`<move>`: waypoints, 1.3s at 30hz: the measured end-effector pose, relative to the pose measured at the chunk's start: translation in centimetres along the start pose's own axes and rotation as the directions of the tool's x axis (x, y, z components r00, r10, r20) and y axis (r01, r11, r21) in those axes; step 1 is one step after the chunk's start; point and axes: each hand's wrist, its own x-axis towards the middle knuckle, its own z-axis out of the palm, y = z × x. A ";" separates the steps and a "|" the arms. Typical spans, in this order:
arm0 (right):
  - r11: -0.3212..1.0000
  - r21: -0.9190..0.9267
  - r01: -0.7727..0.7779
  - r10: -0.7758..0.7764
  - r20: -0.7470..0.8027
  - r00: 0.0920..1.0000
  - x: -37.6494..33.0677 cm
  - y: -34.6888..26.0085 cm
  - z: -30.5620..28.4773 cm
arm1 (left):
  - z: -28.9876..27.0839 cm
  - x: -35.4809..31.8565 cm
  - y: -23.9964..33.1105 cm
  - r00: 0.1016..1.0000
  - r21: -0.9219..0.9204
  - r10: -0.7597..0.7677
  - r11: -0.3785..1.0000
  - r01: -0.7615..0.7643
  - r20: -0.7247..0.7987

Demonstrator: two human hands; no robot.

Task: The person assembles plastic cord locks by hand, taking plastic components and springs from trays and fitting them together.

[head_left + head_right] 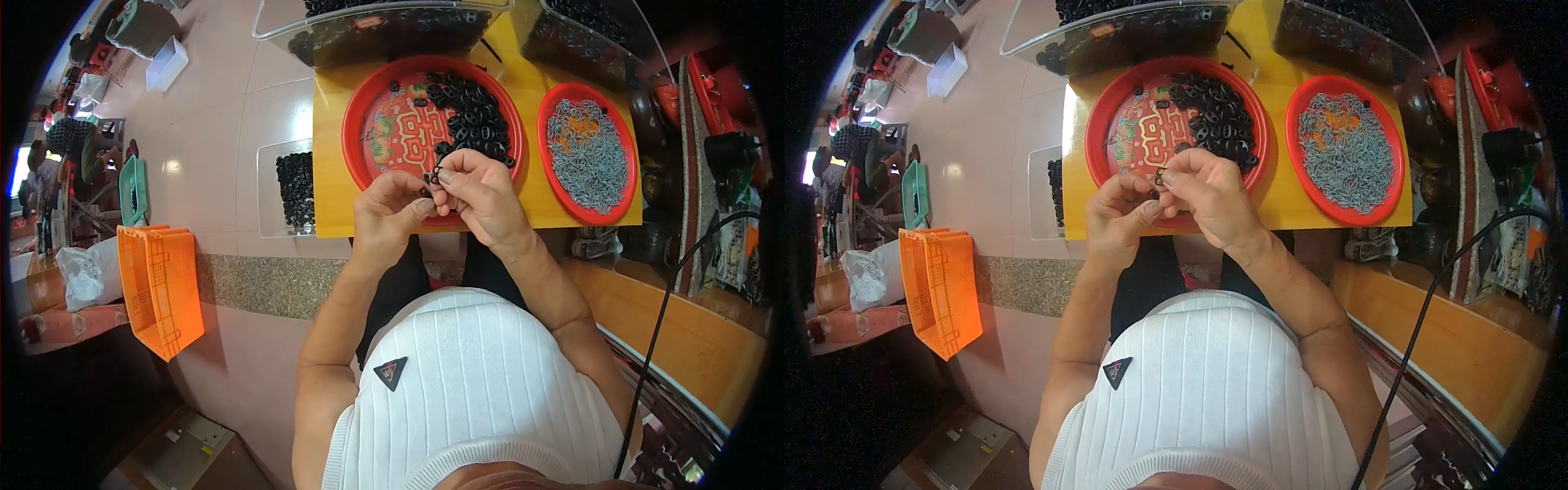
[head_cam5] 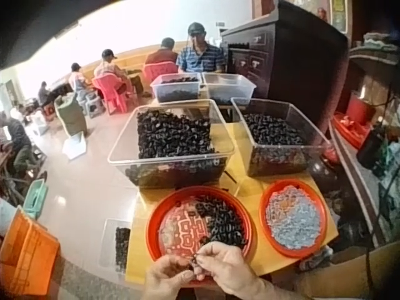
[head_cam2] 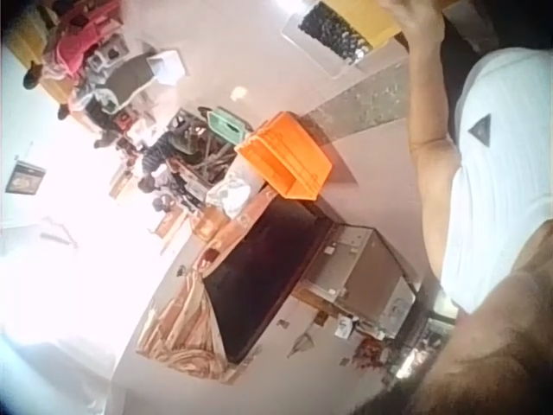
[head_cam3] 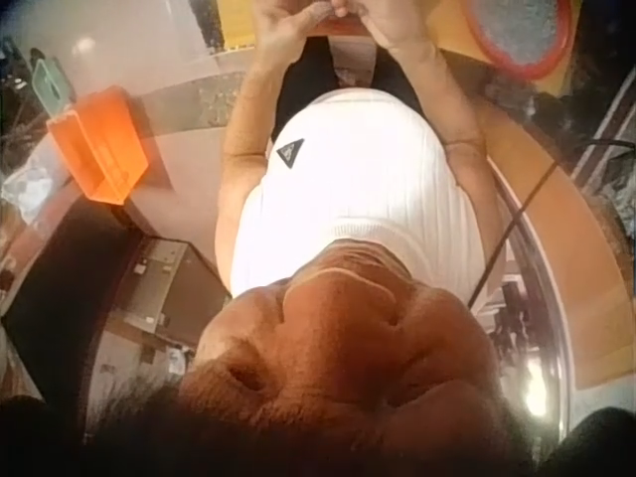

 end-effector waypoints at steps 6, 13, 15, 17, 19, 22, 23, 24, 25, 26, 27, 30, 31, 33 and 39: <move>0.998 0.058 -0.039 0.040 -0.006 0.999 -0.1 -0.5 0.2 | -1.3 -0.6 -0.2 0.999 -0.106 -0.046 0.993 0.043 -0.025; 0.939 -0.334 -0.076 0.041 -0.110 0.993 -1.1 -1.7 1.1 | -1.8 -1.1 -0.5 0.998 -0.153 -0.041 0.988 0.032 -0.056; 0.911 -0.402 -0.097 0.041 -0.146 0.988 -1.1 -1.5 1.5 | -1.8 -1.3 -0.7 0.999 -0.169 -0.019 0.986 0.011 -0.046; 0.876 -0.473 -0.096 0.032 -0.141 0.989 -1.1 -1.4 1.7 | -1.6 -1.3 -0.7 0.999 -0.185 0.004 0.983 -0.010 -0.033; 0.866 -0.491 -0.095 0.028 -0.141 0.990 -1.1 -1.2 1.7 | -1.4 -1.5 -0.5 0.999 -0.147 0.017 0.989 -0.021 -0.029; 0.840 -0.535 -0.093 0.023 -0.137 0.990 -1.2 -1.2 1.6 | -1.2 -1.5 -0.4 0.999 -0.122 0.027 0.992 -0.031 -0.034; 0.823 -0.561 -0.093 0.022 -0.132 0.991 -1.2 -1.3 1.6 | -1.2 -1.5 -0.4 0.999 -0.123 0.027 0.992 -0.031 -0.034; 0.823 -0.561 -0.094 0.023 -0.132 0.991 -1.2 -1.3 1.6 | -1.2 -1.5 -0.4 0.999 -0.084 0.038 0.996 -0.041 -0.037; 0.820 -0.566 -0.087 0.018 -0.126 0.992 -1.2 -1.3 1.6 | -1.3 -1.5 -0.4 0.998 -0.045 0.048 0.998 -0.050 -0.040; 0.817 -0.571 -0.079 0.013 -0.120 0.993 -1.2 -1.3 1.7 | -1.3 -1.6 -0.5 0.998 -0.045 0.048 0.998 -0.049 -0.040; 0.817 -0.572 -0.079 0.013 -0.120 0.993 -1.2 -1.3 1.7 | -1.3 -1.6 -0.6 0.997 -0.009 0.068 0.998 -0.068 -0.034; 0.793 -0.601 -0.097 0.029 -0.122 0.992 -1.3 -1.5 1.8 | -1.2 -1.6 -0.7 0.993 0.055 0.115 0.992 -0.113 -0.017; 0.790 -0.606 -0.095 0.028 -0.119 0.992 -1.3 -1.5 1.9 | -1.1 -1.6 -0.7 0.990 0.084 0.141 0.987 -0.140 -0.007; 0.786 -0.612 -0.092 0.026 -0.116 0.993 -1.3 -1.5 1.9 | -1.1 -1.6 -0.8 0.991 0.108 0.132 0.986 -0.129 -0.015; 0.790 -0.611 -0.052 -0.011 -0.099 0.995 -1.3 -1.2 1.9 | -0.9 -1.6 -0.7 0.994 0.115 0.107 0.988 -0.105 -0.012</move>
